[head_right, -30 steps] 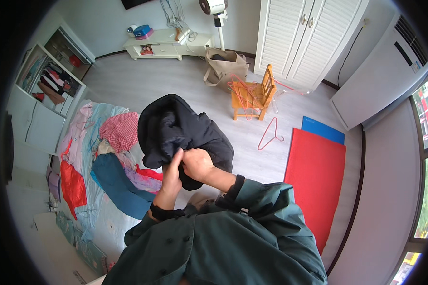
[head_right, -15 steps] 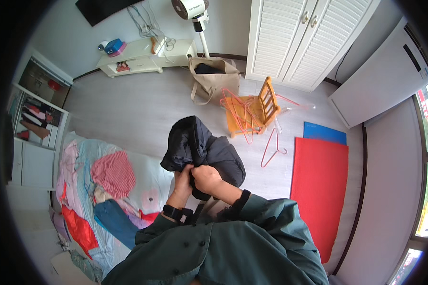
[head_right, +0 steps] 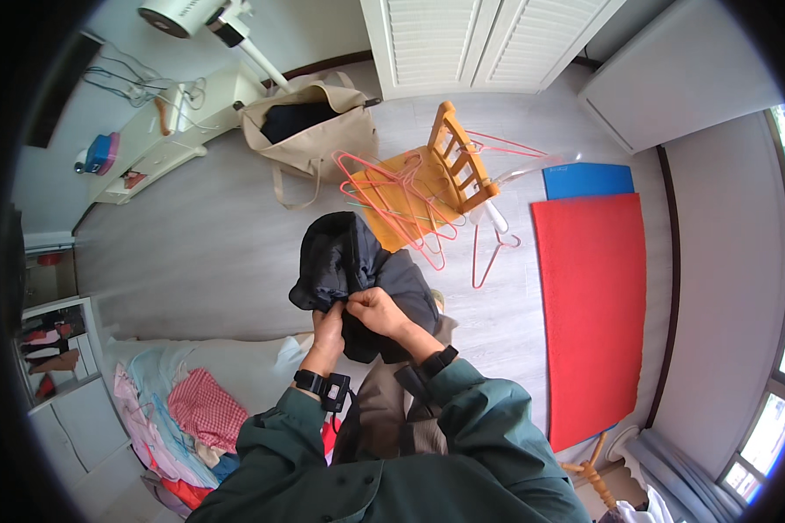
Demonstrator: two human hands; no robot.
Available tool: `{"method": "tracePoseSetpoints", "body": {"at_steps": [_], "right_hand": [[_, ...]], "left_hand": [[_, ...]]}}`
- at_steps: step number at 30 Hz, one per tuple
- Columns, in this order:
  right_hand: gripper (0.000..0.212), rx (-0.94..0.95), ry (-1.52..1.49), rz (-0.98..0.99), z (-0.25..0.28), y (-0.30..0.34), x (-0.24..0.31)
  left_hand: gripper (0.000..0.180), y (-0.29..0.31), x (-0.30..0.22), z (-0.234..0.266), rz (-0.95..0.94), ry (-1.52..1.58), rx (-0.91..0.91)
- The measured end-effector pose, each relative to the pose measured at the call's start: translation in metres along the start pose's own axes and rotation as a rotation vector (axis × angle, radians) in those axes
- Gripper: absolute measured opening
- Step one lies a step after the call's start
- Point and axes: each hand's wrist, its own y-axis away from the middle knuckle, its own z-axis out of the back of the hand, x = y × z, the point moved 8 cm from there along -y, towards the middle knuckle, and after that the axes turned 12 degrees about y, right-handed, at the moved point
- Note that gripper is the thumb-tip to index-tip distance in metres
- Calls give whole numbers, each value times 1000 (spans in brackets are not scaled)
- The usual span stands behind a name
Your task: Organize clothes in the wardrobe by folding a jacket and placing it on a shelf, then browsing hanging clothes.
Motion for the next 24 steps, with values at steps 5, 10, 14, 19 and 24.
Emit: {"method": "tracePoseSetpoints", "body": {"at_steps": [5, 10, 14, 19, 24], "right_hand": [[25, -9, -451, -281, 74, -27, -74], [32, -714, 650, -521, 218, -70, -230], [54, -712, 1059, -721, 227, -108, -238], [74, -507, 956, -843, 215, -115, -270], [52, -500, 926, -777, 191, -114, -244]], "left_hand": [[36, -44, 35, 25, 5, -28, -55], [47, -54, 74, 50, 85, -46, -278], [47, -74, 87, 82, 31, 12, -224], [55, -78, 88, 97, -19, -30, -305], [42, -52, 45, 135, -16, -437, -105]]}}
